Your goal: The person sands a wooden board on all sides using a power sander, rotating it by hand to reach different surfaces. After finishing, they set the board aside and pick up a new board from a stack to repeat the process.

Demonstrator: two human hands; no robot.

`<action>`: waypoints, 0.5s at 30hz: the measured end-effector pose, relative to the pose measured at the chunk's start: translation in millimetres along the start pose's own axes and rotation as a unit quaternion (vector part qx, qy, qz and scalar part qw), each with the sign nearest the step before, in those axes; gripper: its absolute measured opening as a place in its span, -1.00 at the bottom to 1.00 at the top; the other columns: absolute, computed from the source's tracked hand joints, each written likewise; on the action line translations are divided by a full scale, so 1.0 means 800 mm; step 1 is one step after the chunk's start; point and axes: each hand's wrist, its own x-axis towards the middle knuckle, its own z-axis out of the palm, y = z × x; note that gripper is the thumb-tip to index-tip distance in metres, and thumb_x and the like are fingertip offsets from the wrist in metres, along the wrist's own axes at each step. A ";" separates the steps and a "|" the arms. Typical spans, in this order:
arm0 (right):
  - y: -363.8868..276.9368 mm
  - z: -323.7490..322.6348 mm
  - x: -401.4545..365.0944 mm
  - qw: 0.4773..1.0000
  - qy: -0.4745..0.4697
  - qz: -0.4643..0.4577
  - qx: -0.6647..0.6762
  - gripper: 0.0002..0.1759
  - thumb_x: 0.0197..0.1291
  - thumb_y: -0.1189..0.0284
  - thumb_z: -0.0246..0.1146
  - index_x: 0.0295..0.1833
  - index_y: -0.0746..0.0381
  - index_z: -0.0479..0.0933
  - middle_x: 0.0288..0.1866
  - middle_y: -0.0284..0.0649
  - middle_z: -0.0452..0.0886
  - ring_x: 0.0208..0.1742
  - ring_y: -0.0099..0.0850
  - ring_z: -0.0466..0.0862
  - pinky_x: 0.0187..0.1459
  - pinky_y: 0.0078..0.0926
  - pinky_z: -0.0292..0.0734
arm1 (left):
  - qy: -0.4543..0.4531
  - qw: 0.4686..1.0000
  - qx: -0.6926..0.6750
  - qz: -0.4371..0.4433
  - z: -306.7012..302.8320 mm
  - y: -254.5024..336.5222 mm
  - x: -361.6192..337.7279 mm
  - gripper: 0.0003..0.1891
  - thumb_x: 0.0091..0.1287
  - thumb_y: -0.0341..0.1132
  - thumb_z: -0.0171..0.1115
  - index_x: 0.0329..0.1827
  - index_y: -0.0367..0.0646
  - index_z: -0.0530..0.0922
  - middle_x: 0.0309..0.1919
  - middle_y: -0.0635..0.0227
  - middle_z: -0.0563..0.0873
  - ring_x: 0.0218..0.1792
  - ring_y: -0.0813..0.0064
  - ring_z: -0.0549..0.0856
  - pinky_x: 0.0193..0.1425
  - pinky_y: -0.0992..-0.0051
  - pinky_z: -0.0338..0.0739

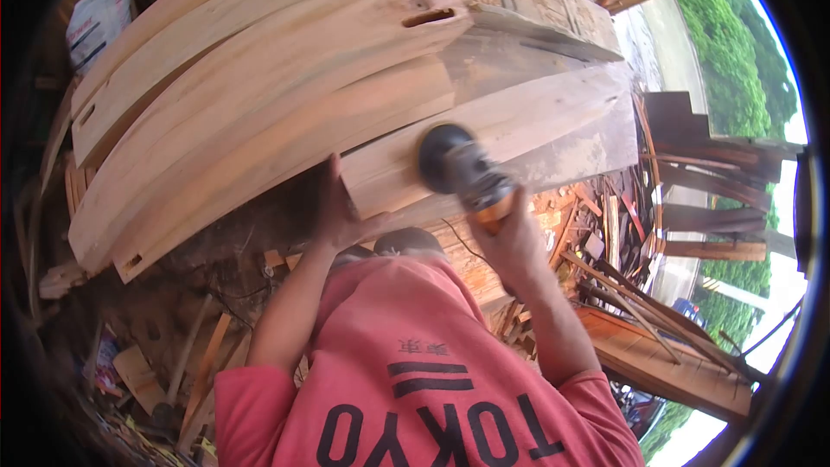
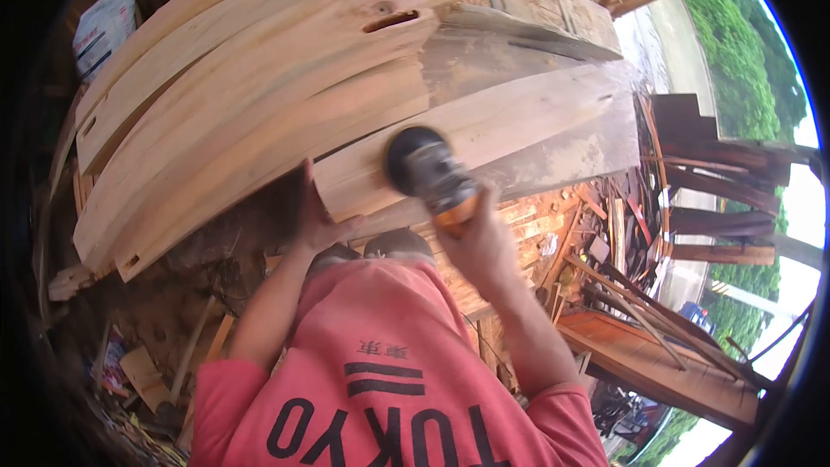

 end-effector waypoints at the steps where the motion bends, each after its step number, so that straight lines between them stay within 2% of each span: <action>1: 0.002 0.011 -0.007 0.997 -0.014 -0.069 -0.029 -0.16 0.21 0.30 0.50 0.40 0.31 0.11 -0.16 0.26 0.72 -0.21 0.27 0.77 -0.21 0.10 0.72 | -0.002 0.998 -0.051 -0.021 0.003 0.005 0.003 0.55 -0.15 -0.16 0.78 0.71 -0.36 -0.34 0.58 -0.04 0.24 0.62 0.09 0.25 0.72 0.14 0.11; 3: -0.019 0.019 -0.019 0.990 -0.038 -0.132 -0.016 -0.16 0.20 0.27 0.50 0.41 0.30 0.14 -0.11 0.27 0.71 -0.18 0.27 0.77 -0.21 0.11 0.70 | -0.014 0.986 -0.150 -0.067 0.000 0.025 0.006 0.56 -0.15 -0.14 0.77 0.70 -0.35 -0.35 0.56 -0.02 0.28 0.59 0.09 0.32 0.71 0.14 0.16; 4: -0.017 0.014 -0.019 0.991 -0.032 -0.130 -0.016 -0.16 0.20 0.27 0.50 0.41 0.30 0.15 -0.10 0.26 0.70 -0.17 0.26 0.77 -0.21 0.10 0.70 | -0.011 0.991 -0.131 -0.039 0.001 0.012 0.003 0.57 -0.15 -0.11 0.77 0.70 -0.36 -0.35 0.53 0.00 0.33 0.54 0.12 0.40 0.68 0.15 0.22; 6: -0.012 0.006 -0.012 0.991 -0.027 -0.132 -0.018 -0.17 0.20 0.26 0.50 0.41 0.29 0.16 -0.07 0.26 0.70 -0.15 0.25 0.78 -0.22 0.08 0.70 | -0.003 0.995 -0.092 -0.043 0.004 0.001 -0.002 0.56 -0.17 -0.06 0.77 0.70 -0.38 -0.30 0.57 -0.07 0.24 0.61 0.08 0.25 0.71 0.13 0.14; 8: 0.012 -0.011 0.004 0.996 -0.013 -0.091 -0.009 -0.18 0.22 0.26 0.49 0.40 0.30 0.17 -0.08 0.25 0.71 -0.15 0.22 0.79 -0.20 0.07 0.72 | 0.009 0.999 -0.031 -0.031 0.004 -0.010 -0.004 0.56 -0.19 -0.06 0.77 0.70 -0.39 -0.27 0.60 -0.08 0.18 0.65 0.05 0.19 0.72 0.13 0.10; 11: 0.054 -0.050 0.032 0.998 0.029 -0.034 0.034 -0.23 0.27 0.25 0.47 0.38 0.30 0.18 -0.08 0.25 0.72 -0.12 0.15 0.82 -0.17 0.06 0.75 | 0.022 0.995 -0.090 -0.030 0.004 -0.002 -0.004 0.55 -0.21 -0.07 0.76 0.70 -0.39 -0.25 0.59 -0.08 0.22 0.64 0.06 0.21 0.72 0.14 0.09; 13: 0.064 -0.081 0.049 0.998 0.062 0.034 -0.001 -0.28 0.27 0.25 0.47 0.32 0.29 0.20 -0.11 0.27 0.73 -0.11 0.16 0.82 -0.15 0.04 0.77 | 0.014 0.998 -0.061 -0.021 0.000 0.007 -0.001 0.55 -0.22 -0.08 0.76 0.70 -0.39 -0.25 0.56 -0.05 0.26 0.61 0.10 0.26 0.72 0.16 0.10; 15: 0.083 -0.093 0.060 0.994 0.109 -0.021 0.000 -0.26 0.25 0.27 0.48 0.34 0.28 0.20 -0.10 0.27 0.73 -0.12 0.17 0.81 -0.17 0.02 0.77 | 0.013 0.998 -0.060 -0.023 -0.005 0.021 0.002 0.55 -0.22 -0.09 0.77 0.70 -0.38 -0.26 0.54 -0.01 0.30 0.59 0.13 0.30 0.71 0.17 0.11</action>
